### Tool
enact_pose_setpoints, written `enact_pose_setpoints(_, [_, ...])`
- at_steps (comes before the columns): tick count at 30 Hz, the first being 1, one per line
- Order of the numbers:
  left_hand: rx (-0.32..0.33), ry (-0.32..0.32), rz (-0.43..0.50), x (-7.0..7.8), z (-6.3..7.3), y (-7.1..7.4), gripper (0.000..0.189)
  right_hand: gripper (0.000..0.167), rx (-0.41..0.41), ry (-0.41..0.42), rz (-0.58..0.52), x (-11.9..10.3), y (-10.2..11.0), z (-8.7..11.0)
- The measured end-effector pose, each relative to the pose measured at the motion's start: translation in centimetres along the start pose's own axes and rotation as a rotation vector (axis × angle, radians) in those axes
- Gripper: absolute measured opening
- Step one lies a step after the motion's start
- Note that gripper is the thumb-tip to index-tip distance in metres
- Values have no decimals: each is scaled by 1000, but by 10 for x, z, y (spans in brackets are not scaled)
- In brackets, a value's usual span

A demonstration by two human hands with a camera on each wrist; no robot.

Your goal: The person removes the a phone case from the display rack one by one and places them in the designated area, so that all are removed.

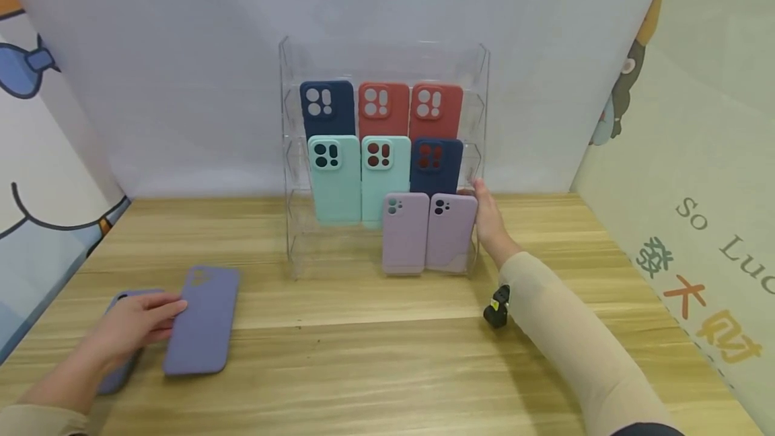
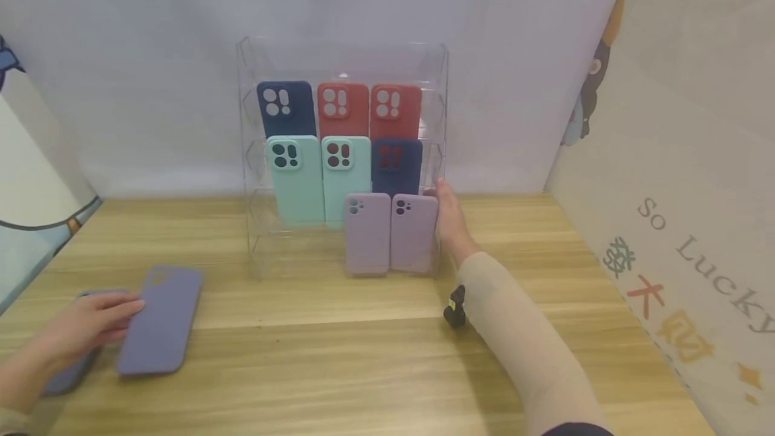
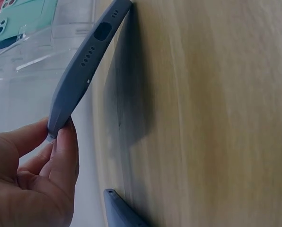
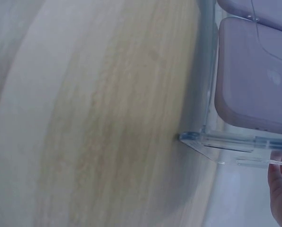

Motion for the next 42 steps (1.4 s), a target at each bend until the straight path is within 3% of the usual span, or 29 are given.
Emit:
enact_pose_setpoints(13, [-39,62,-79,-14,8,17,53,70,14,67,28,-2,0,0])
enact_pose_setpoints(16, [-43,59,-141,-13,8,20,51,67,19,81,31,-3,2,0])
enact_pose_setpoints(23, [-46,37,-387,-10,6,24,61,60,-4,68,-8,-2,0,-3])
enact_pose_setpoints(27, [-42,8,-469,-7,5,25,64,60,-7,61,-13,-2,0,-3])
enact_pose_setpoints(37, [38,-69,-711,8,8,32,59,69,20,68,-3,-3,0,0])
enact_pose_setpoints(42, [51,-64,-785,10,9,35,54,72,34,66,19,-2,1,0])
Point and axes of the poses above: each hand's wrist, its own z-axis away from the middle knuckle, its own y-axis out of the back of the hand, x = y × z, the point moved 10 cm from there along -z, towards the middle knuckle, and after that the axes turned 8 degrees about -y, right-handed, at the moved point
